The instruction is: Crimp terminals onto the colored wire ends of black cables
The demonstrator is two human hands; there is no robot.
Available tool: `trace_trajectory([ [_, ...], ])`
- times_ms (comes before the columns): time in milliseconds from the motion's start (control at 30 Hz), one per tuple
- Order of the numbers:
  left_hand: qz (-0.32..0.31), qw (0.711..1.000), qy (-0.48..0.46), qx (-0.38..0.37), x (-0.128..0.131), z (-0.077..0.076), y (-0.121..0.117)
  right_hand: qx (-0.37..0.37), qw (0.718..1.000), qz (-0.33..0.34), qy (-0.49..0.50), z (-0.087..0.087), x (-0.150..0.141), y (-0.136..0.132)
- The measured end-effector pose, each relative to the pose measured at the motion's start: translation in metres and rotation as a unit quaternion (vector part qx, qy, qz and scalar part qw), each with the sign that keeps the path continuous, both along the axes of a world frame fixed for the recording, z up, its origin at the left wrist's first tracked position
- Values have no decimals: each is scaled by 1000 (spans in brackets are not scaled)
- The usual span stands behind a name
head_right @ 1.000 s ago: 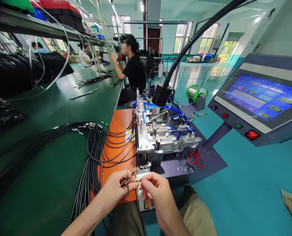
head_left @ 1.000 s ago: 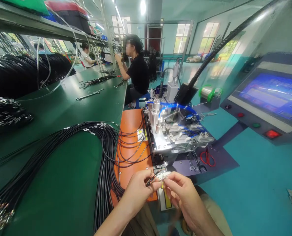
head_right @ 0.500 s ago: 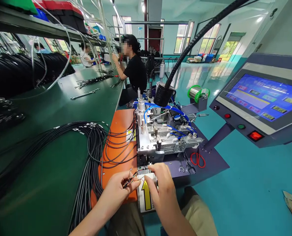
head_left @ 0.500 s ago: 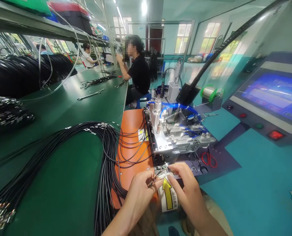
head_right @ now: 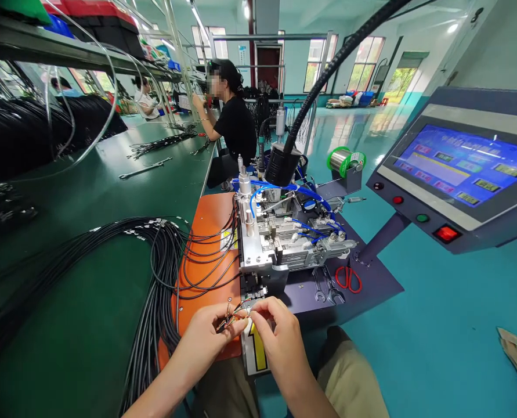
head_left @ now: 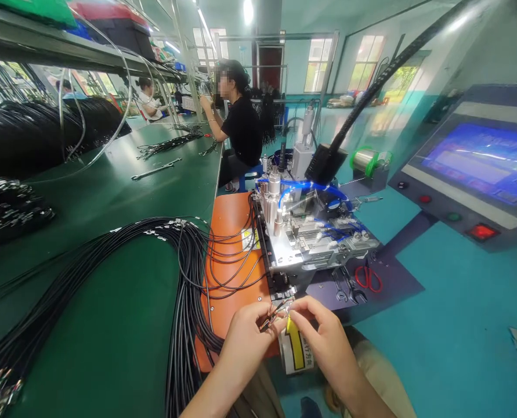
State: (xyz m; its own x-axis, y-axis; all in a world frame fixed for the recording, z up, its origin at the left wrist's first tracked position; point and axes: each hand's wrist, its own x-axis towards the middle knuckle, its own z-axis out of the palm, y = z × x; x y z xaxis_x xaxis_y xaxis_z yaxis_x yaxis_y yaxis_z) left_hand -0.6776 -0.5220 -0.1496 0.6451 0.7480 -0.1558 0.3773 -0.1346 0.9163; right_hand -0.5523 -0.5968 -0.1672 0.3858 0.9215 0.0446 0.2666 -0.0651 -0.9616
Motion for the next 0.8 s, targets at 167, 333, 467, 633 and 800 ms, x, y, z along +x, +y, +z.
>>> trace_trajectory([
  [167,0,1000,-3,15,-1,-3,0,-19,1000,-1,9,1,2,0],
  [333,-18,999,-2,41,0,2,-1,-21,1000,6,13,3,2,-3],
  [467,-47,997,5,55,-1,11,-2,-26,1000,5,-10,5,0,-7],
  [633,-87,995,1,57,-4,19,-3,33,997,43,-46,7,1,-9],
  [800,-95,993,0,69,-4,22,-3,78,986,75,-124,10,5,-11],
])
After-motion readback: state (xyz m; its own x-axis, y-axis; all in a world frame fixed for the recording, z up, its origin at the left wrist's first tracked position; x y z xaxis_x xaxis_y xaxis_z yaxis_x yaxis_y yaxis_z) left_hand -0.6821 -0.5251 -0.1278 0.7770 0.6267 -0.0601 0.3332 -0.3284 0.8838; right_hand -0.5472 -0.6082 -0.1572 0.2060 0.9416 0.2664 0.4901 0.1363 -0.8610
